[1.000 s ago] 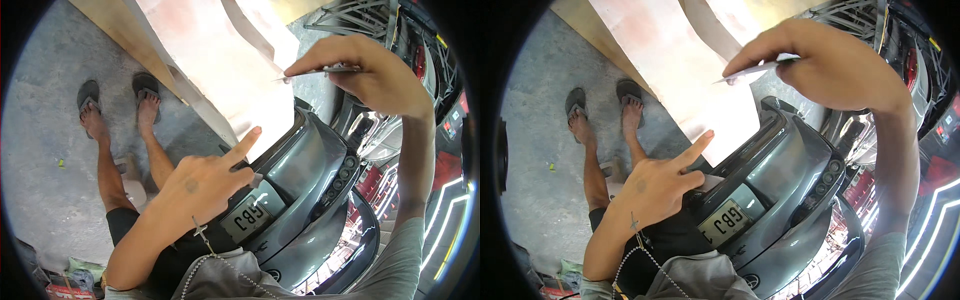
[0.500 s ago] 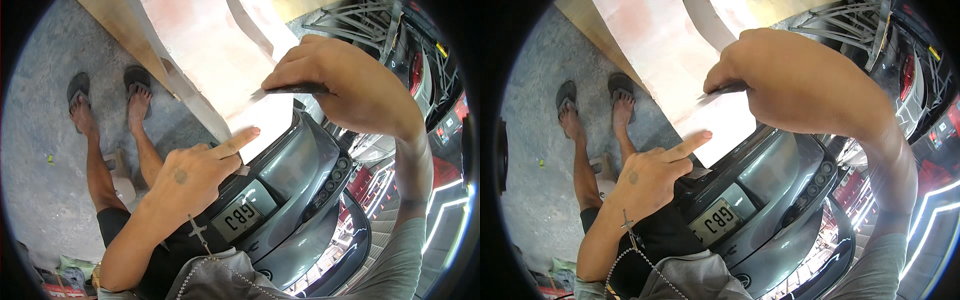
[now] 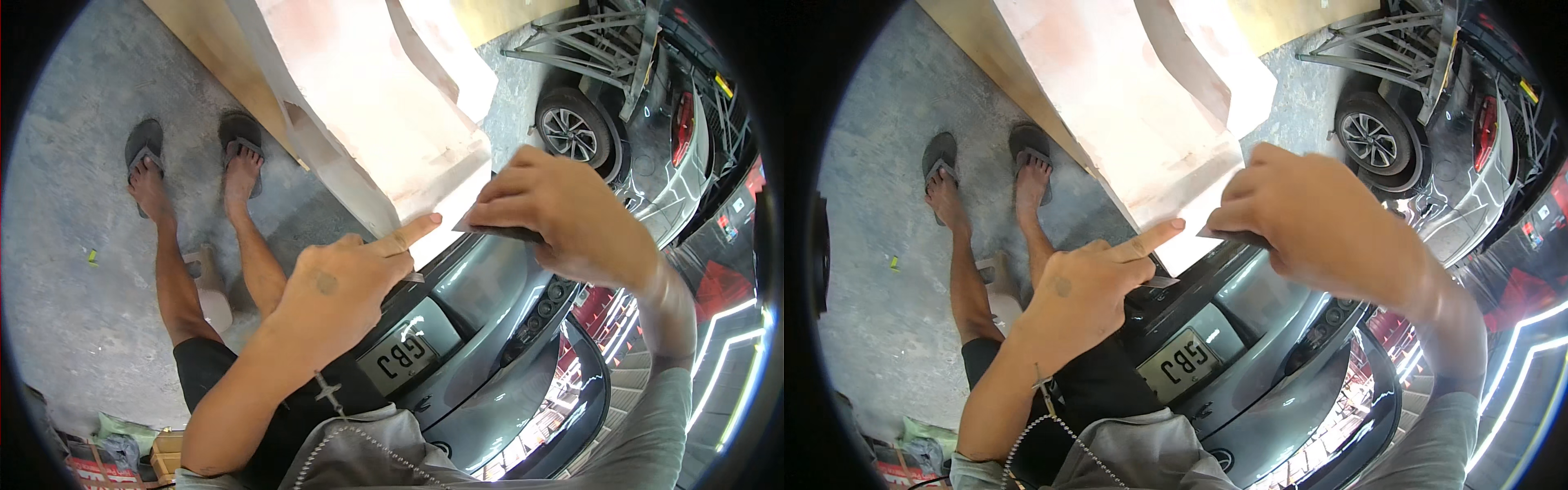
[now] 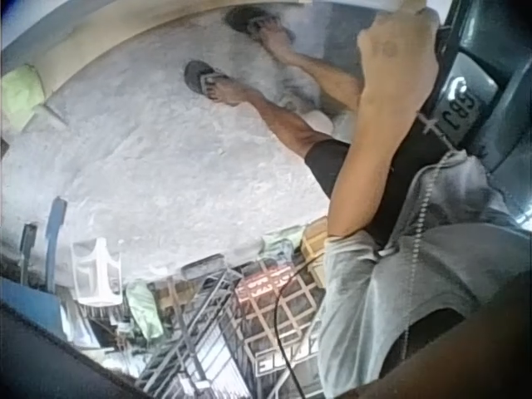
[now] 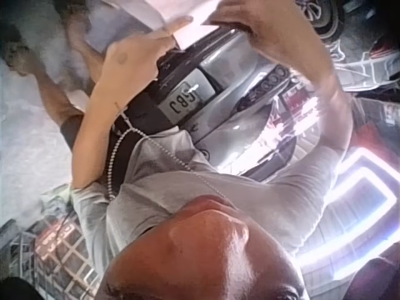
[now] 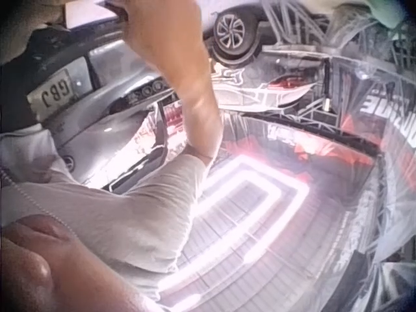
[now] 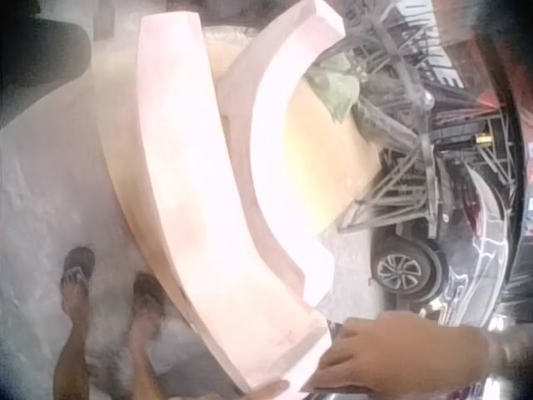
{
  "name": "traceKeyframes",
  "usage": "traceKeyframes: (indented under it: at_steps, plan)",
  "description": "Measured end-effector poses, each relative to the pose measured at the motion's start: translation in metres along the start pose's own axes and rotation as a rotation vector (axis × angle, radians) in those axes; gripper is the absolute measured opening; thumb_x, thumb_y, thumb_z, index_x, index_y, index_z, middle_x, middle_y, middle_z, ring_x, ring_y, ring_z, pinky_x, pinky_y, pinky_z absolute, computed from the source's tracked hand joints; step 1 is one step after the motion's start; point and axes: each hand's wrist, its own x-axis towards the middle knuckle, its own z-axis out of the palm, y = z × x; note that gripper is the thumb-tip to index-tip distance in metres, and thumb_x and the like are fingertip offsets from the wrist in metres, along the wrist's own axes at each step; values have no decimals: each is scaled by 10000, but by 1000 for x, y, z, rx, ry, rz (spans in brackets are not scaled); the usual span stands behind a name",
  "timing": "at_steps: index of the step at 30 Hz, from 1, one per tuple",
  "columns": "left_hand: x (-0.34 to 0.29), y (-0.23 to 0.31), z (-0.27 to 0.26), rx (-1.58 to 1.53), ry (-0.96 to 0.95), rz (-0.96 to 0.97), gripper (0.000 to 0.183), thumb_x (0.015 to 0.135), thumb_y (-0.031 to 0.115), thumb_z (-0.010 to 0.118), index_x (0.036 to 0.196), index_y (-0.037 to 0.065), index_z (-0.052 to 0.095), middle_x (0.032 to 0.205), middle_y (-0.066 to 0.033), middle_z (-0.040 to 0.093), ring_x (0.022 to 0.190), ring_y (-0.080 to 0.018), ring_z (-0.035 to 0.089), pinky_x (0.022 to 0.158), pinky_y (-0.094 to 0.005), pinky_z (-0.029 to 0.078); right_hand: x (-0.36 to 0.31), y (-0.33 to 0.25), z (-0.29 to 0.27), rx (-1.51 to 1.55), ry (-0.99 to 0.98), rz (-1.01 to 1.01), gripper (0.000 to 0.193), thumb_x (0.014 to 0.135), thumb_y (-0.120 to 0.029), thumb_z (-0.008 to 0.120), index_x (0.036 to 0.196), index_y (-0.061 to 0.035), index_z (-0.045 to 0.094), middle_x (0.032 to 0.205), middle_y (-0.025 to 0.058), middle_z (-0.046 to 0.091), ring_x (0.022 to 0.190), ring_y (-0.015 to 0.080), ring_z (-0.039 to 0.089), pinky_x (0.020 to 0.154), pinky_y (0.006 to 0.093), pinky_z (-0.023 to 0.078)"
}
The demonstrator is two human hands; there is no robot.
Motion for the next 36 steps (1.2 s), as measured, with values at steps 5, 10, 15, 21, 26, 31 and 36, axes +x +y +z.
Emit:
traceKeyframes:
  at_steps: [5,10,15,21,26,31,36]
  plan:
    - [-3,-2,3,-67,-79,-43,171,825,-12,606,940,54,714,1521,82,498,832,-255,691,667,-364,587,-20,-2,-7,58,267,150,598,664,146,586,1194,-102,713,1141,69,694,1085,289,594,923,383,507]
    - [-3,-2,8,-50,-16,-31,105,758,-45,637,824,34,657,1537,100,471,789,-215,677,674,-349,575,-1,7,14,91,322,87,625,650,175,556,1200,-82,703,1169,86,690,1065,298,601,944,389,489]
    - [-4,-1,9,-83,-4,-33,113,760,-49,635,837,29,663,1525,88,486,785,-222,678,671,-355,575,9,0,26,84,345,84,625,650,193,539,1187,-79,708,1177,88,689,1044,307,604,936,389,483]
    - [-5,1,4,-77,-60,-52,181,848,-16,589,968,34,716,1509,66,514,852,-262,699,680,-365,591,-14,-14,20,140,252,108,593,676,180,563,1187,-82,710,1151,93,688,1064,322,607,948,387,486]
    - [-4,1,6,-103,-69,-59,183,835,-29,595,959,32,716,1522,65,498,852,-260,702,688,-364,593,-4,-12,-2,127,378,154,556,696,147,500,1164,-67,713,1104,151,704,1037,364,618,936,427,484]
    - [-6,-4,13,-158,20,-21,172,775,-60,612,895,36,687,1527,87,488,804,-230,685,674,-377,568,23,-7,-11,38,178,210,456,761,29,508,1162,-43,713,1038,202,712,1014,406,625,918,462,485]
    - [-9,-7,15,-208,32,-14,160,785,-59,614,898,28,687,1520,90,496,805,-235,693,665,-384,567,43,-17,-16,-9,44,372,475,756,56,494,1169,-34,712,1046,215,708,999,408,632,925,469,489]
